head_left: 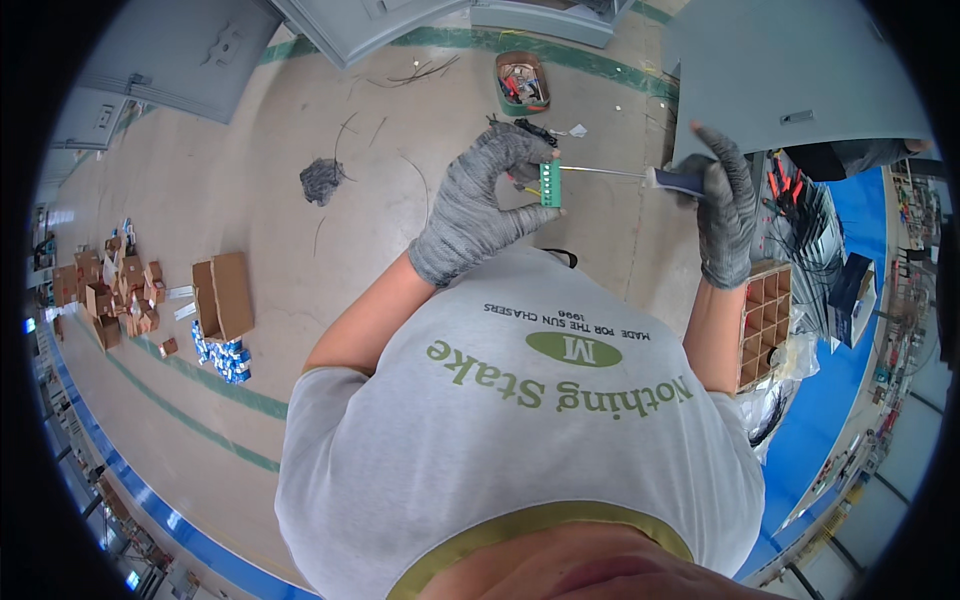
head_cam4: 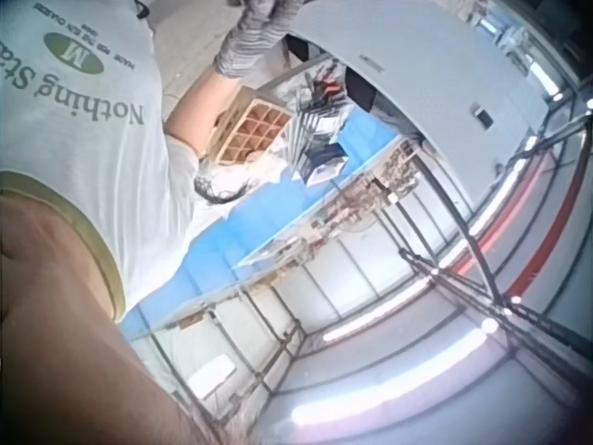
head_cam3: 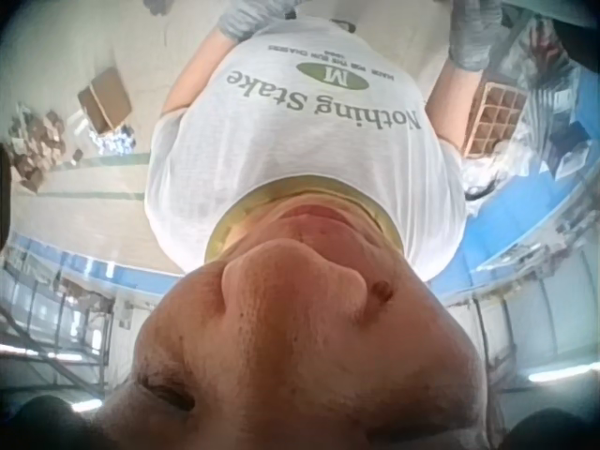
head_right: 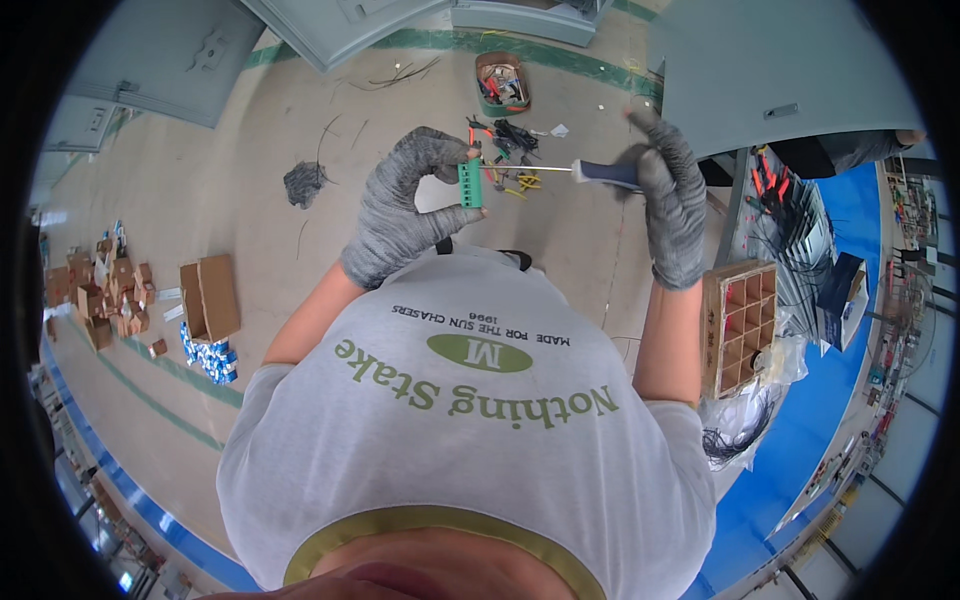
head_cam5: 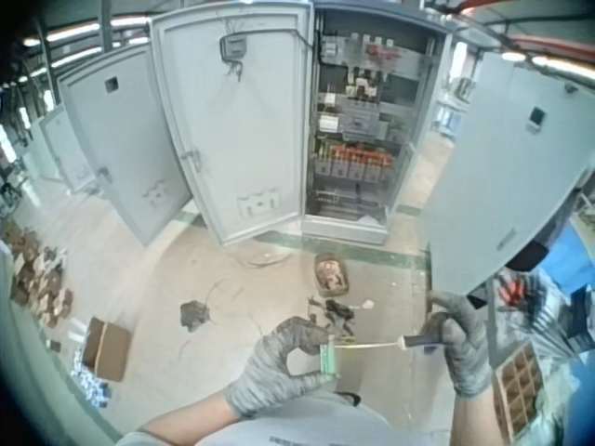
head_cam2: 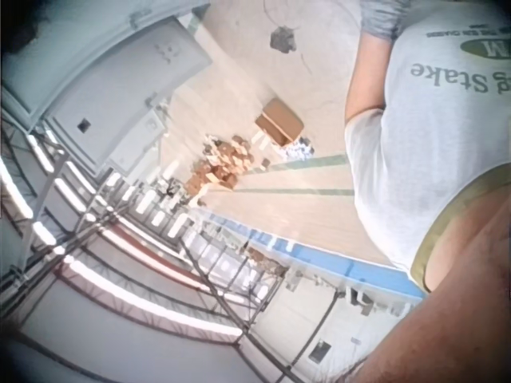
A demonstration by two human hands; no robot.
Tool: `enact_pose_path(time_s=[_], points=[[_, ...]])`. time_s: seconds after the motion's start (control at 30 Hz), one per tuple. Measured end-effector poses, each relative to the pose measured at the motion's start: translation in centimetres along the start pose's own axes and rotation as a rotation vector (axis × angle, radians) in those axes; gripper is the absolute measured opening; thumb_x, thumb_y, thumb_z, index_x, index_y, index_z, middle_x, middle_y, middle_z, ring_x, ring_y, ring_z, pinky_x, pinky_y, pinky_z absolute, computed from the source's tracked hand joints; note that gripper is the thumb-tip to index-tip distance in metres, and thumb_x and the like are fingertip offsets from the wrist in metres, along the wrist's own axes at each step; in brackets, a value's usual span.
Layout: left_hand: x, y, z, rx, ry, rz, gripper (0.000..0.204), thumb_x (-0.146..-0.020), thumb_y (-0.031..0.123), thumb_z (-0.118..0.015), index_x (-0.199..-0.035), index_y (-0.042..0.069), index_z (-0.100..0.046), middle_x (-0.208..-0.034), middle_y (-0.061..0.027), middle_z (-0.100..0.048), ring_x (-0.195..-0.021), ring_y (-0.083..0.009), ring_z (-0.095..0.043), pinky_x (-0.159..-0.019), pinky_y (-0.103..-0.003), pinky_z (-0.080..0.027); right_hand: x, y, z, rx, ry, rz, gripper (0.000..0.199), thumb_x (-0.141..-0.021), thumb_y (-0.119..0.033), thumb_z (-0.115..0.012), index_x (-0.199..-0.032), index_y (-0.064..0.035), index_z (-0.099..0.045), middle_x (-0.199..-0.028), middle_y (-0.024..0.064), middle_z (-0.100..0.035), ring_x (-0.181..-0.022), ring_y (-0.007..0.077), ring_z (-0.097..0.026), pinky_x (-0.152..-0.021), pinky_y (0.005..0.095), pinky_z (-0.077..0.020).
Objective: The person connects wires to a green terminal block using a screwdriver and pliers inside an electrical cabinet. They tighten screws to secure the wires and trim excess wire length.
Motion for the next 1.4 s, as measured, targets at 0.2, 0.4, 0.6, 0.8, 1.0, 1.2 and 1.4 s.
enact_pose_path(time_s=[0.2, 0.4, 0.6, 0.8, 1.0, 1.2, 1.4], points=[[-0.8, 0.2, -0.1, -0.034, -0.068, -0.005, 0.045, -0.066, 0.011, -0.086, -0.106, 0.007, -0.065, -0.102, -0.0048, -0.063, -0.091, -0.0158, -0.061, -0.082, -0.030, -0.051, 0.1, 0.4, 0.9, 0.019, -0.085, 0.007, 0.059, -0.090, -0.043, -0.065, -0.132, -0.0039, -0.054, -0.089, 0.0072, -0.065, -0.077, 0.0111, -0.058, -0.071, 0.0251, -0.0444], [-0.9, -0.6, -0.4, -0.024, -0.082, -0.001, 0.043, -0.067, 0.012, -0.086, -0.104, 0.007, -0.064, -0.102, -0.0041, -0.063, -0.092, -0.0149, -0.061, -0.082, -0.030, -0.051, 0.4, -0.8, -2.5, -0.124, 0.220, 0.214, 0.047, -0.093, -0.037, -0.062, -0.126, -0.0044, -0.059, -0.092, 0.0107, -0.066, -0.075, 0.0116, -0.062, -0.064, 0.0233, -0.0454], [-0.7, 0.0, -0.9, -0.054, -0.090, 0.002, 0.042, -0.067, 0.011, -0.086, -0.103, 0.007, -0.065, -0.103, -0.0041, -0.062, -0.092, -0.0154, -0.061, -0.082, -0.030, -0.051, 0.1, 1.7, 2.8, -0.074, -0.067, -0.163, 0.069, -0.090, -0.037, -0.066, -0.144, -0.0061, -0.037, -0.098, 0.0112, -0.064, -0.091, 0.0188, -0.064, -0.083, 0.0287, -0.0497], [-0.6, 0.0, -2.0, -0.001, -0.121, -0.001, 0.048, -0.067, 0.011, -0.085, -0.110, 0.006, -0.064, -0.100, -0.0048, -0.061, -0.086, -0.0154, -0.060, -0.081, -0.030, -0.051, 0.4, -1.1, -1.6, -0.192, -0.003, 0.158, 0.074, -0.082, -0.036, -0.075, -0.139, -0.0009, -0.045, -0.100, 0.0095, -0.065, -0.092, 0.0149, -0.062, -0.083, 0.0255, -0.0479], [0.6, -0.2, -3.6, 0.162, -0.154, 0.052, 0.050, -0.068, 0.009, -0.085, -0.112, 0.006, -0.063, -0.103, -0.0063, -0.060, -0.090, -0.0156, -0.060, -0.083, -0.030, -0.051, 4.0, -0.7, -3.0, -0.276, -0.065, -0.083, 0.029, -0.085, -0.019, -0.072, -0.104, 0.0009, -0.061, -0.095, 0.0069, -0.065, -0.079, 0.0098, -0.062, -0.054, 0.0205, -0.0458], [0.7, -1.2, -3.5, 0.175, -0.084, 0.083, 0.055, -0.067, 0.003, -0.084, -0.116, 0.007, -0.060, -0.112, -0.0051, -0.060, -0.099, -0.0128, -0.058, -0.088, -0.029, -0.049, 3.7, 0.1, -3.4, -0.210, 0.261, 0.065, 0.040, -0.085, 0.003, -0.064, -0.121, -0.0058, -0.048, -0.102, 0.0146, -0.063, -0.090, 0.0195, -0.067, -0.067, 0.0274, -0.0565], [0.7, -2.4, -1.7, 0.361, -0.068, 0.199, 0.057, -0.068, -0.006, -0.080, -0.120, 0.007, -0.057, -0.118, -0.0075, -0.060, -0.109, -0.0163, -0.058, -0.097, -0.032, -0.047, 2.7, -1.9, -0.7, -0.218, 0.318, 0.134, 0.065, -0.083, 0.006, -0.062, -0.135, -0.0144, -0.029, -0.100, 0.0216, -0.066, -0.069, 0.0248, -0.070, -0.059, 0.0305, -0.0593]])
Point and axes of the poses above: each hand's wrist, its own x-axis away from the middle knuckle, its own z-axis out of the back of the hand, y = z × x, the point moved 3 cm from there along -x, towards the middle knuckle
